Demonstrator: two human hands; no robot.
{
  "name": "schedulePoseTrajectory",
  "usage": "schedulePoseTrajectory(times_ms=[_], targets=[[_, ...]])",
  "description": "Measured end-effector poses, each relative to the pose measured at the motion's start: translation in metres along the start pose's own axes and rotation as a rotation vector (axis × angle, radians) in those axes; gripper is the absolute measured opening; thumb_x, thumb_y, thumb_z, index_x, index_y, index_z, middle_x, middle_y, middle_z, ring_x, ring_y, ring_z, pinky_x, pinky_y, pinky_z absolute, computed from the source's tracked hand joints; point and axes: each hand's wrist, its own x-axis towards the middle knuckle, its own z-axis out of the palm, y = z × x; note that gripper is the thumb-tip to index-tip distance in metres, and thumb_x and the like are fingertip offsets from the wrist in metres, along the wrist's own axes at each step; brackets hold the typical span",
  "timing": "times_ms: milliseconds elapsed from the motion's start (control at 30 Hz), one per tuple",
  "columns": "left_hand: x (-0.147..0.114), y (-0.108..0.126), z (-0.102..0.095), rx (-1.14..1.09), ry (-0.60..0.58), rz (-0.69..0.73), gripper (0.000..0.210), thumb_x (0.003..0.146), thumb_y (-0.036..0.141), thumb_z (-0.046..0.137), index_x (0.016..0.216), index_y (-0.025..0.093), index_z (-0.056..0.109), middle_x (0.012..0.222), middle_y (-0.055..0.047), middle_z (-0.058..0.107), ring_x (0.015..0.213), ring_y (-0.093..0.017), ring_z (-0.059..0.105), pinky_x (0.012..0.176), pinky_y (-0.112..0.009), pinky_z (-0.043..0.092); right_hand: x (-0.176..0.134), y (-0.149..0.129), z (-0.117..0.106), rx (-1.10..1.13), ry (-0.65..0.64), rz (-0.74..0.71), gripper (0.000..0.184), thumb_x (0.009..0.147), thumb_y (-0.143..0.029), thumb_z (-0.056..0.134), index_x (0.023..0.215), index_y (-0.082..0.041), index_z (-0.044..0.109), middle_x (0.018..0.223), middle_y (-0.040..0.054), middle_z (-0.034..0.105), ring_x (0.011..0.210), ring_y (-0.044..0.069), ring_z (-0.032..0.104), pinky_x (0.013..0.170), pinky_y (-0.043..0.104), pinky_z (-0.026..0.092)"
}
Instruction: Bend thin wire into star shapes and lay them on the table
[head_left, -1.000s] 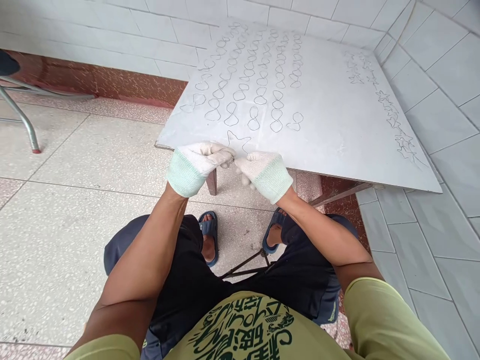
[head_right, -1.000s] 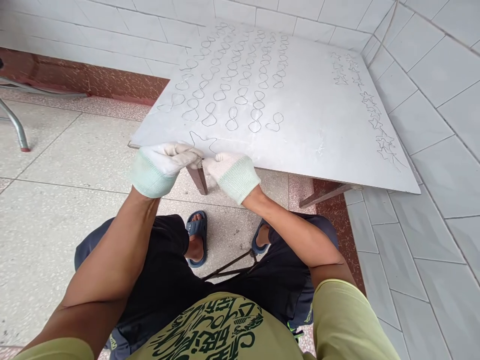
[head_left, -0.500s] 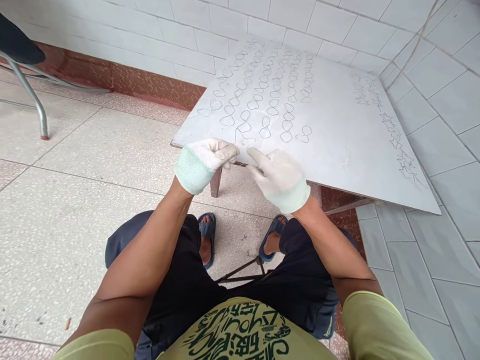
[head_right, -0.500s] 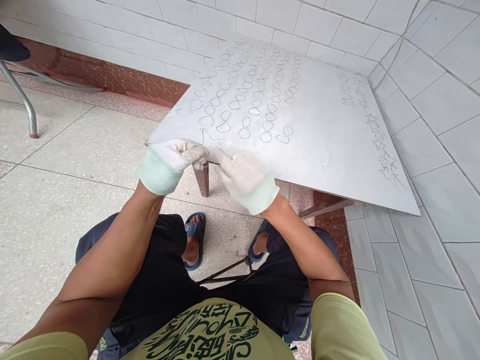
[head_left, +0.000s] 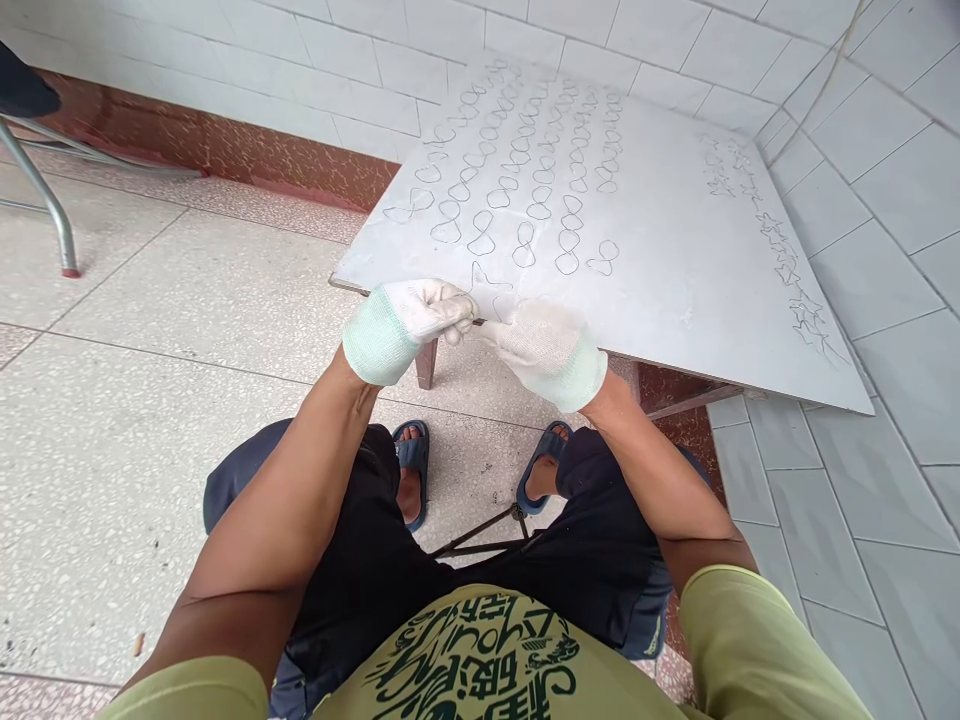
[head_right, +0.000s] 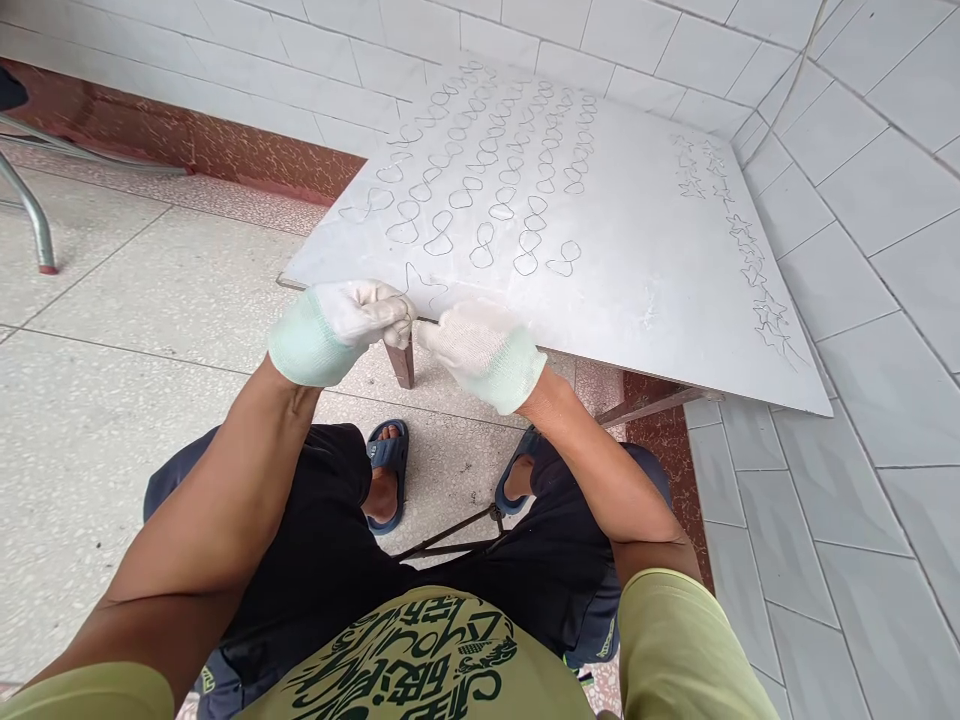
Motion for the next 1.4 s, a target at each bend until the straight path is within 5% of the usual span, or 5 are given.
schedulePoseTrajectory(times_ms=[267, 400, 500, 933, 1400], targets=[[-0.001, 0.004, 0.002, -0.026, 0.04, 0.015, 0.036, 0.084, 0.049, 0.091, 0.068, 0.022, 0.074, 0.067, -0.008, 0.071, 0.053, -0.019, 0.066, 0.049, -0.032, 0.054, 0.0, -0.01, -0.019, 0.429, -0.002, 0.135, 0.033, 0.114, -0.032, 0.059, 0.098, -0.029, 0.087, 0.081, 0.001, 0.068, 0.087, 0.022, 0.064, 0.087, 0.035, 0.045], [-0.001, 0.012, 0.009, -0.045, 0.269, 0.12, 0.032, 0.088, 0.045, 0.083, 0.069, 0.023, 0.069, 0.068, -0.007, 0.071, 0.064, -0.022, 0.071, 0.056, -0.033, 0.057, -0.007, -0.029, -0.011, 0.621, 0.299, 0.493, 0.041, 0.116, -0.043, 0.059, 0.081, -0.027, 0.073, 0.077, -0.0012, 0.066, 0.082, 0.019, 0.066, 0.082, 0.032, 0.05], [0.001, 0.014, 0.017, -0.081, 0.335, 0.165, 0.034, 0.088, 0.048, 0.082, 0.071, 0.023, 0.066, 0.07, -0.007, 0.072, 0.07, -0.022, 0.073, 0.063, -0.033, 0.059, -0.001, -0.041, 0.003, 0.768, 0.225, 0.65, 0.051, 0.11, -0.056, 0.07, 0.07, -0.026, 0.061, 0.067, -0.0025, 0.062, 0.07, 0.017, 0.062, 0.07, 0.031, 0.049], [-0.002, 0.007, 0.032, -0.171, 0.053, 0.097, 0.039, 0.093, 0.049, 0.077, 0.066, 0.025, 0.064, 0.058, -0.004, 0.067, 0.054, -0.02, 0.067, 0.058, -0.035, 0.058, 0.016, -0.043, 0.017, 1.221, 0.176, 0.688, 0.034, 0.111, -0.031, 0.066, 0.078, -0.024, 0.07, 0.062, -0.0054, 0.068, 0.058, 0.011, 0.065, 0.062, 0.022, 0.053], [0.001, -0.009, 0.034, -0.221, 0.328, 0.178, 0.039, 0.086, 0.052, 0.096, 0.076, 0.022, 0.072, 0.074, -0.006, 0.076, 0.074, -0.023, 0.077, 0.07, -0.034, 0.06, 0.022, -0.045, 0.017, 1.283, 0.321, 0.711, 0.036, 0.113, -0.022, 0.068, 0.077, -0.023, 0.065, 0.066, -0.0048, 0.071, 0.058, 0.01, 0.066, 0.061, 0.022, 0.053]])
